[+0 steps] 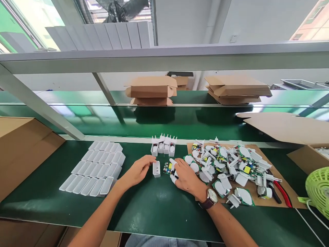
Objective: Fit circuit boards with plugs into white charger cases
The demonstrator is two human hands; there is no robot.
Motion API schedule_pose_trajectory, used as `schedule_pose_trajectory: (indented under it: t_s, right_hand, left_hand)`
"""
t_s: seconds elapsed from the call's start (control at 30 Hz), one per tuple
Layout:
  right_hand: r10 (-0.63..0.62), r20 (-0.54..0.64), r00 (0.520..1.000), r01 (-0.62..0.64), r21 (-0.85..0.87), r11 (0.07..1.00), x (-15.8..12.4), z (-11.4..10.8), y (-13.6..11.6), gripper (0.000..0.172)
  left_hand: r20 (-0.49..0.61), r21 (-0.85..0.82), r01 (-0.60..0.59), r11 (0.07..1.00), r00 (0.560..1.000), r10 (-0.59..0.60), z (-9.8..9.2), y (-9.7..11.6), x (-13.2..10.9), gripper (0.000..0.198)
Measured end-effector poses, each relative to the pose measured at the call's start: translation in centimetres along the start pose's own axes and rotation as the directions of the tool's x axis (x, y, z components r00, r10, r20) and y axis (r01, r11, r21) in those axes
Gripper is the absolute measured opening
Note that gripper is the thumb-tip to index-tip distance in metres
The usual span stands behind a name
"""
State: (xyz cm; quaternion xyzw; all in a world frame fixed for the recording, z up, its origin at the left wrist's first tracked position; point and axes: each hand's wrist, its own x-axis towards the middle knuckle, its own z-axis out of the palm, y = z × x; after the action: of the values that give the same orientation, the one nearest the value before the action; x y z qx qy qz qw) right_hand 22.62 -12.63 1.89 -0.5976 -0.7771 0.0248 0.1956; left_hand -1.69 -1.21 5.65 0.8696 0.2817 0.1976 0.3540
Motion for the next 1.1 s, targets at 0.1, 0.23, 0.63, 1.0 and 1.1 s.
schedule_pose_trajectory:
  t_s: [0.1, 0.23, 0.63, 1.0, 1.1]
  right_hand:
    - [-0.011, 0.0, 1.0, 0.011, -0.007, 1.0, -0.1, 0.4, 0.3, 0.025]
    - [0.004, -0.159, 0.987, 0.006, 0.065, 0.998, 0.1, -0.4, 0.0, 0.037]
    - [-0.048, -0.316, 0.948, 0.115, 0.198, 0.974, 0.3, -2.2, -2.3, 0.051]
    - [-0.085, -0.175, 0.981, 0.111, 0.141, 0.984, -0.1, -2.7, -2.8, 0.059]
    - [-0.064, -0.16, 0.985, 0.08, 0.097, 0.992, -0.2, -2.6, -3.0, 0.057]
  left_hand:
    - [-0.052, -0.091, 0.09, 0.992, 0.994, -0.095, 2.2, -0.6, 0.3, 0.057]
    - [-0.051, -0.057, 0.126, 0.99, 0.99, -0.129, 4.5, -1.7, -0.2, 0.081]
    - [-0.181, 0.035, -0.149, 0.988, 0.971, 0.153, 5.6, -2.1, -0.4, 0.077]
    - [-0.145, 0.045, -0.123, 0.991, 0.981, 0.128, 5.6, -2.1, -0.5, 0.078]
    - [-0.141, 0.045, -0.135, 0.99, 0.98, 0.14, 5.7, -2.1, -0.5, 0.076]
